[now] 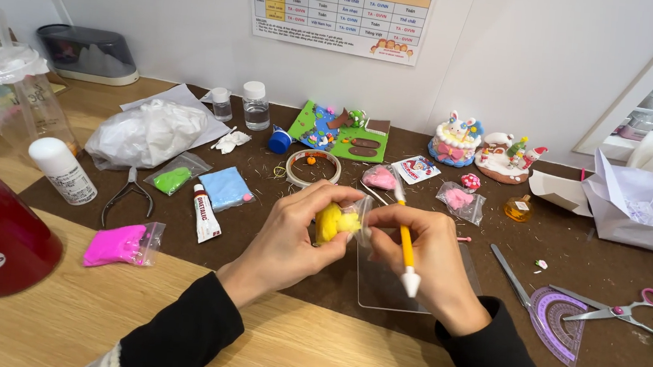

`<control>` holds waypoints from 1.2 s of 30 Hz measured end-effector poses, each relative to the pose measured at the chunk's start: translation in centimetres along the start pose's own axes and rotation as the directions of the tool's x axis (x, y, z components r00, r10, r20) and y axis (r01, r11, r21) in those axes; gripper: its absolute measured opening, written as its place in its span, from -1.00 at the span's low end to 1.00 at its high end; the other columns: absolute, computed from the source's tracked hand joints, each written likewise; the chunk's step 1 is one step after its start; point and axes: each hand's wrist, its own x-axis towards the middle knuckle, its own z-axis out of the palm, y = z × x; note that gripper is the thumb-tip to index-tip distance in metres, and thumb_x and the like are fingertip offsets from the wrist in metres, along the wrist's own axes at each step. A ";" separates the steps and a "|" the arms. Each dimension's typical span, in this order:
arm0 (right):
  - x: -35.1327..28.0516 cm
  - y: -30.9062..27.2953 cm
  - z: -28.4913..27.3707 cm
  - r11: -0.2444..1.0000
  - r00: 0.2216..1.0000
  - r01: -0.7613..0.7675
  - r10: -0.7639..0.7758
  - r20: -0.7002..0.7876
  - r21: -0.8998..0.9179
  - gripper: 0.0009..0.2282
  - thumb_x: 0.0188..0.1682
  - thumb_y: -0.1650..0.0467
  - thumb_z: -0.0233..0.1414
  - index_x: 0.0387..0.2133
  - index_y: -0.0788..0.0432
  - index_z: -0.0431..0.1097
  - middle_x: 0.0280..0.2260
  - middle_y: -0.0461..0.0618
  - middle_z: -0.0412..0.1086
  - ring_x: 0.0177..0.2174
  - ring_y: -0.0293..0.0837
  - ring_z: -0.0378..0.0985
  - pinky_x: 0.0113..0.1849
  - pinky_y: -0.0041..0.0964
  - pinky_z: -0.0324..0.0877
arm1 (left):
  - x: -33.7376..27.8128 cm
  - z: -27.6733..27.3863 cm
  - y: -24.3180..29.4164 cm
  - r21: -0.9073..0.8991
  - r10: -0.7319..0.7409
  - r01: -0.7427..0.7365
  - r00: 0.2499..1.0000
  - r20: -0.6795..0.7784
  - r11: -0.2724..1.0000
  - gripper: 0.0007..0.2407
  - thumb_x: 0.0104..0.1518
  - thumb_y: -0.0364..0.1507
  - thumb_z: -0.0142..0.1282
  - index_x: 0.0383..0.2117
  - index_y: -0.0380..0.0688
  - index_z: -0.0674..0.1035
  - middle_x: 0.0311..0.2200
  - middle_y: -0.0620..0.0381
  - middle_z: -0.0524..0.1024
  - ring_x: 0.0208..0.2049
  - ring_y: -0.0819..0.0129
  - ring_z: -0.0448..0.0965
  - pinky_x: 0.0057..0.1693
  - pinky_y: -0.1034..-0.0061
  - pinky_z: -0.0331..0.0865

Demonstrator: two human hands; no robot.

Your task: The person uses a stylus tool to pick up tiny pink clay flowers and carefully place them onto a miniature clay cupcake.

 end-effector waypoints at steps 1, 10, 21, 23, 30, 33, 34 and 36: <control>0.0 0.0 -0.2 1.000 1.000 -0.001 0.001 -0.001 0.000 -0.87 -0.20 0.55 0.22 -0.39 0.19 0.67 -0.50 0.13 0.65 -0.68 -0.19 0.61 -0.54 -0.38 0.48 | 0.0 0.0 0.0 -0.001 0.000 0.000 1.000 0.001 1.000 -0.62 -0.11 -0.64 0.25 -0.07 -0.19 0.60 -0.33 0.01 0.58 -0.25 0.09 0.64 -0.12 0.30 0.50; -0.3 -1.4 -0.2 1.000 0.994 -0.025 0.024 0.105 0.015 -0.87 -0.11 0.54 0.16 -0.34 0.32 0.66 -0.53 0.24 0.63 -0.70 -0.09 0.64 -0.54 -0.29 0.53 | -0.2 -0.1 0.7 -0.018 -0.009 0.010 0.998 0.058 1.000 -0.57 -0.10 -0.70 0.22 0.00 -0.25 0.55 -0.29 -0.04 0.52 -0.20 0.01 0.61 -0.06 0.22 0.47; -0.2 -0.5 -0.6 0.997 0.996 -0.055 0.059 0.068 -0.060 -0.91 -0.17 0.46 0.19 -0.46 0.23 0.65 -0.64 0.08 0.62 -0.58 -0.24 0.55 -0.40 -0.31 0.48 | -0.2 0.4 0.4 -0.048 -0.016 0.019 0.998 0.062 0.999 -0.61 -0.08 -0.69 0.21 -0.04 -0.25 0.56 -0.29 -0.04 0.53 -0.20 0.03 0.62 -0.06 0.25 0.48; -0.1 -0.1 -1.0 0.996 0.995 -0.076 0.079 0.060 -0.049 -0.91 -0.17 0.47 0.19 -0.45 0.21 0.65 -0.64 0.08 0.63 -0.59 -0.23 0.60 -0.46 -0.36 0.49 | -0.2 0.3 0.2 -0.045 -0.019 0.022 0.998 0.055 0.999 -0.61 -0.08 -0.69 0.21 -0.04 -0.25 0.56 -0.29 -0.04 0.54 -0.20 0.03 0.62 -0.07 0.26 0.48; -1.0 0.3 -6.5 0.992 0.997 -0.058 0.051 -0.061 -0.116 -0.85 -0.13 0.56 0.16 -0.29 0.32 0.61 -0.46 0.30 0.63 -0.40 0.04 0.69 -0.27 -0.03 0.56 | 0.1 -0.7 0.1 -0.068 -0.108 0.108 0.994 -0.001 0.992 -0.60 -0.05 -0.67 0.22 0.00 -0.29 0.55 -0.28 -0.14 0.59 -0.17 0.00 0.65 -0.07 0.26 0.51; -2.6 5.2 -9.5 0.900 1.000 0.009 -0.009 0.004 -0.437 -0.94 -0.09 0.42 0.16 -0.43 0.10 0.59 -0.17 -0.12 0.69 -0.23 -0.34 0.70 -0.11 -0.39 0.46 | 0.1 -0.5 0.3 0.050 -0.270 0.268 0.962 0.032 0.962 -0.62 0.03 -0.45 0.18 0.05 -0.01 0.54 -0.09 0.13 0.65 -0.03 0.39 0.64 -0.02 0.54 0.44; -3.0 6.1 -9.7 0.897 1.000 0.007 -0.007 0.002 -0.441 -0.94 -0.09 0.42 0.16 -0.43 0.10 0.59 -0.17 -0.12 0.69 -0.23 -0.34 0.70 -0.11 -0.39 0.46 | 0.1 -0.4 0.5 0.045 -0.268 0.267 0.963 0.033 0.963 -0.62 0.03 -0.45 0.18 0.05 -0.01 0.54 -0.09 0.13 0.65 -0.03 0.39 0.64 -0.02 0.54 0.44; -3.8 8.0 -10.1 0.786 0.986 0.164 -0.127 0.104 -0.596 -0.93 -0.09 0.35 0.16 -0.36 -0.04 0.56 -0.11 -0.28 0.65 -0.23 -0.16 0.73 -0.13 -0.23 0.48 | 0.1 -0.3 0.9 -0.010 -0.342 0.343 0.938 0.062 0.939 -0.60 0.03 -0.48 0.18 0.08 0.00 0.54 -0.07 0.10 0.65 0.01 0.41 0.63 -0.04 0.58 0.44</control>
